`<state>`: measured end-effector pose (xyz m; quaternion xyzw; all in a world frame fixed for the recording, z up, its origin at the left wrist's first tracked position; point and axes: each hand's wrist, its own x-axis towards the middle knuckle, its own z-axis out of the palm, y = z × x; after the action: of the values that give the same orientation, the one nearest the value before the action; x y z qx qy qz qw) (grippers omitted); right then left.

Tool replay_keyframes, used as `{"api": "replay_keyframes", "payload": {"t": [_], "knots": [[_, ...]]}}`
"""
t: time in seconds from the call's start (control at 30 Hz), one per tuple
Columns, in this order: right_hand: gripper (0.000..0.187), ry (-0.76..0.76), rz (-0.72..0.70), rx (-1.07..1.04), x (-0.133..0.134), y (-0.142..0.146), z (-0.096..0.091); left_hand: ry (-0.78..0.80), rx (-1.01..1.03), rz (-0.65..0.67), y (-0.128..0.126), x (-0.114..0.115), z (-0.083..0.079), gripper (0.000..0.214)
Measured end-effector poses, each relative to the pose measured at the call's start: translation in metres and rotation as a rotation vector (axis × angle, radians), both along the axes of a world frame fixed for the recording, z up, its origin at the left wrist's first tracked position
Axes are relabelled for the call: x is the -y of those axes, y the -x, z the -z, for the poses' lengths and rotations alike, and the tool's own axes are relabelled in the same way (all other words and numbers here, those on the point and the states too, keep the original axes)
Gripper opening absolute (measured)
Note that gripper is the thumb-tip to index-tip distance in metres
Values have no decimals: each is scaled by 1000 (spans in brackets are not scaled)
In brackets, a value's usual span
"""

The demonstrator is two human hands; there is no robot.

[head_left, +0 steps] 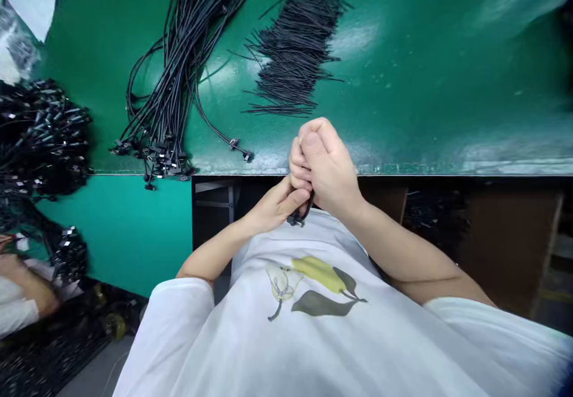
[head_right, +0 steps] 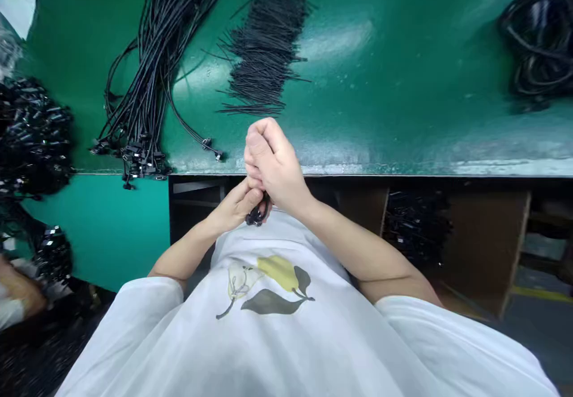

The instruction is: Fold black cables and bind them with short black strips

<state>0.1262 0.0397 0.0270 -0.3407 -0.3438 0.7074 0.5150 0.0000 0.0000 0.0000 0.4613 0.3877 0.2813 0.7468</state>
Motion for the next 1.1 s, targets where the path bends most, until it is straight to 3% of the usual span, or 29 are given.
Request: {"api": "replay_keyframes", "payload": {"t": [0.13, 0.37, 0.57, 0.83, 0.9, 1.0, 1.1], "knots": [[39, -18, 53, 66, 0, -5, 8, 109, 51, -17, -3, -2, 3, 50], [39, -43, -142, 4, 3, -5, 11, 323, 272, 208, 2, 0, 6, 50], [42, -44, -112, 3, 1, -8, 14, 347, 316, 70, -4, 7, 6, 50], [51, 215, -131, -97, -8, -10, 11, 526, 235, -74, -14, 11, -4, 64], [55, 260, -172, -105, -12, -12, 11, 499, 224, -59, -13, 10, -2, 64], [60, 332, -218, -88, -16, -15, 13, 329, 150, -11, -9, 7, 3, 57], [62, 320, -117, -66, -18, -14, 15, 116, -20, 40, -7, 2, 13, 49]]}}
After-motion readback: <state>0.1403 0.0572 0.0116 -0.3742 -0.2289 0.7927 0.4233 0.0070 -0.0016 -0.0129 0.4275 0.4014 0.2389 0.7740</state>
